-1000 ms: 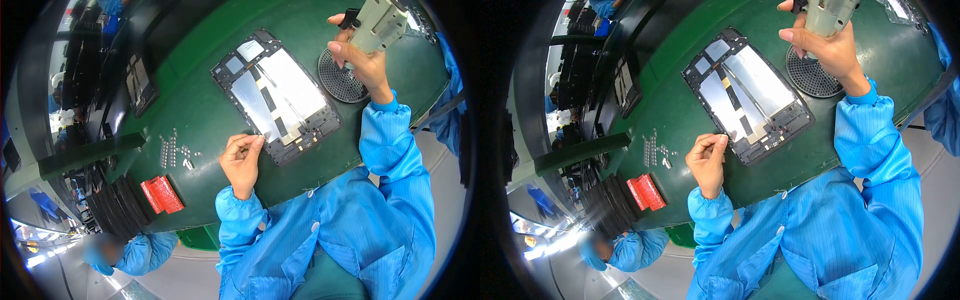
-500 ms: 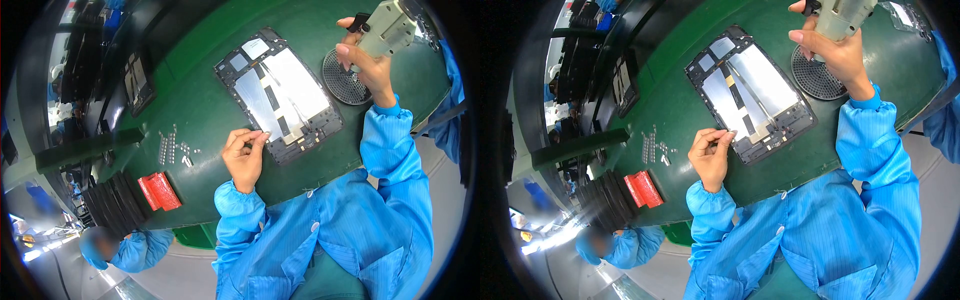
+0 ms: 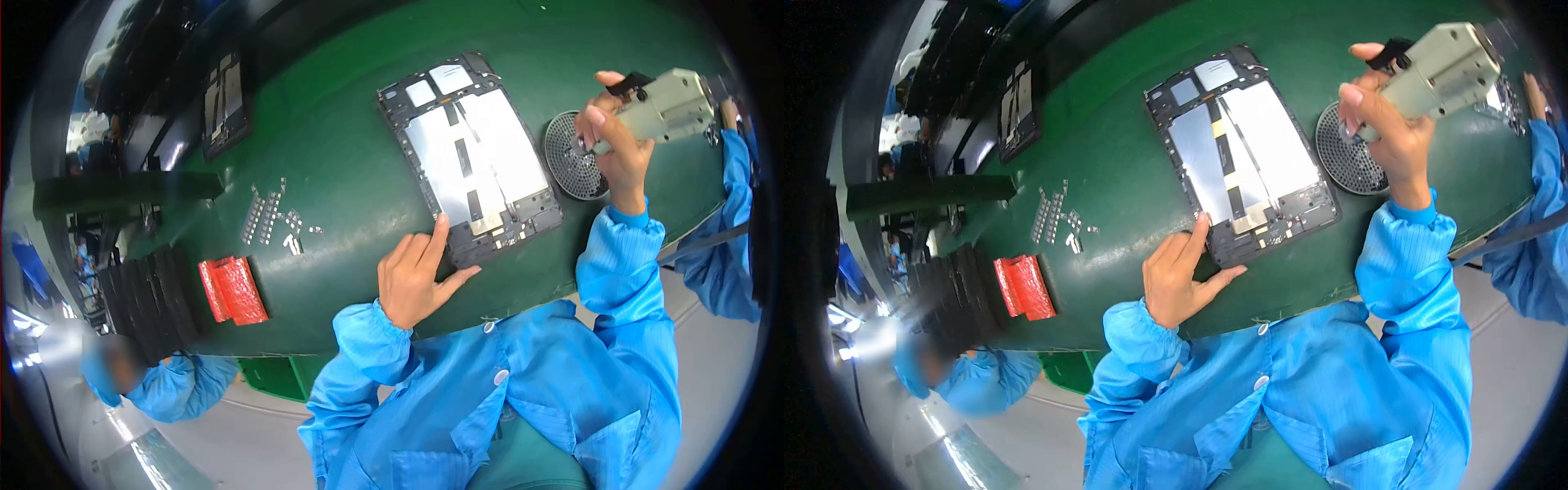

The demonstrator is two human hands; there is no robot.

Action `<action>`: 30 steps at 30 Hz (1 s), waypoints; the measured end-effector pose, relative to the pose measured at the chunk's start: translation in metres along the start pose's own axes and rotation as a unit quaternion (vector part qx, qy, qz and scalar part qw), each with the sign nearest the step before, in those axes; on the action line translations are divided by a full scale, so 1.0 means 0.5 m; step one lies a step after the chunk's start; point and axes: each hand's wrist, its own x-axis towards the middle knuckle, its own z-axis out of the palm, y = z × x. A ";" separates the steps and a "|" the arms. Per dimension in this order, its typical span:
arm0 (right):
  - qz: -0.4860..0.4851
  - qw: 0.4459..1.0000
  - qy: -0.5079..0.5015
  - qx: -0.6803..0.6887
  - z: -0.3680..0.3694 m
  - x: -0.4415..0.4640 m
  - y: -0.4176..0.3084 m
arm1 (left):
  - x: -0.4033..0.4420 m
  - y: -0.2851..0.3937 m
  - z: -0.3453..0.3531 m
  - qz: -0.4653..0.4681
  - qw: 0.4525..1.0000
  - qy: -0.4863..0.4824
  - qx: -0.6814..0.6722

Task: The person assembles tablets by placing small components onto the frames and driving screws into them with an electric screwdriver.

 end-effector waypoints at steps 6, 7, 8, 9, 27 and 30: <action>0.029 0.993 -0.088 0.074 0.101 -0.003 -0.031 | 0.068 -0.009 0.030 0.004 1.000 -0.013 -0.021; 0.043 0.991 -0.102 0.078 0.127 -0.001 -0.037 | 0.076 -0.010 0.035 0.004 1.000 -0.006 -0.029; 0.063 0.991 -0.102 0.062 0.156 -0.002 -0.046 | 0.083 -0.011 0.041 0.005 0.999 0.000 -0.037; 0.075 0.987 -0.124 0.062 0.180 0.000 -0.043 | 0.084 -0.015 0.045 0.005 0.999 0.005 -0.043; 0.115 0.976 -0.174 0.068 0.249 -0.002 0.047 | 0.075 -0.020 0.046 -0.018 0.998 0.015 -0.060; 0.113 0.975 -0.177 0.073 0.251 -0.003 0.047 | 0.076 -0.021 0.047 -0.016 0.998 0.018 -0.060</action>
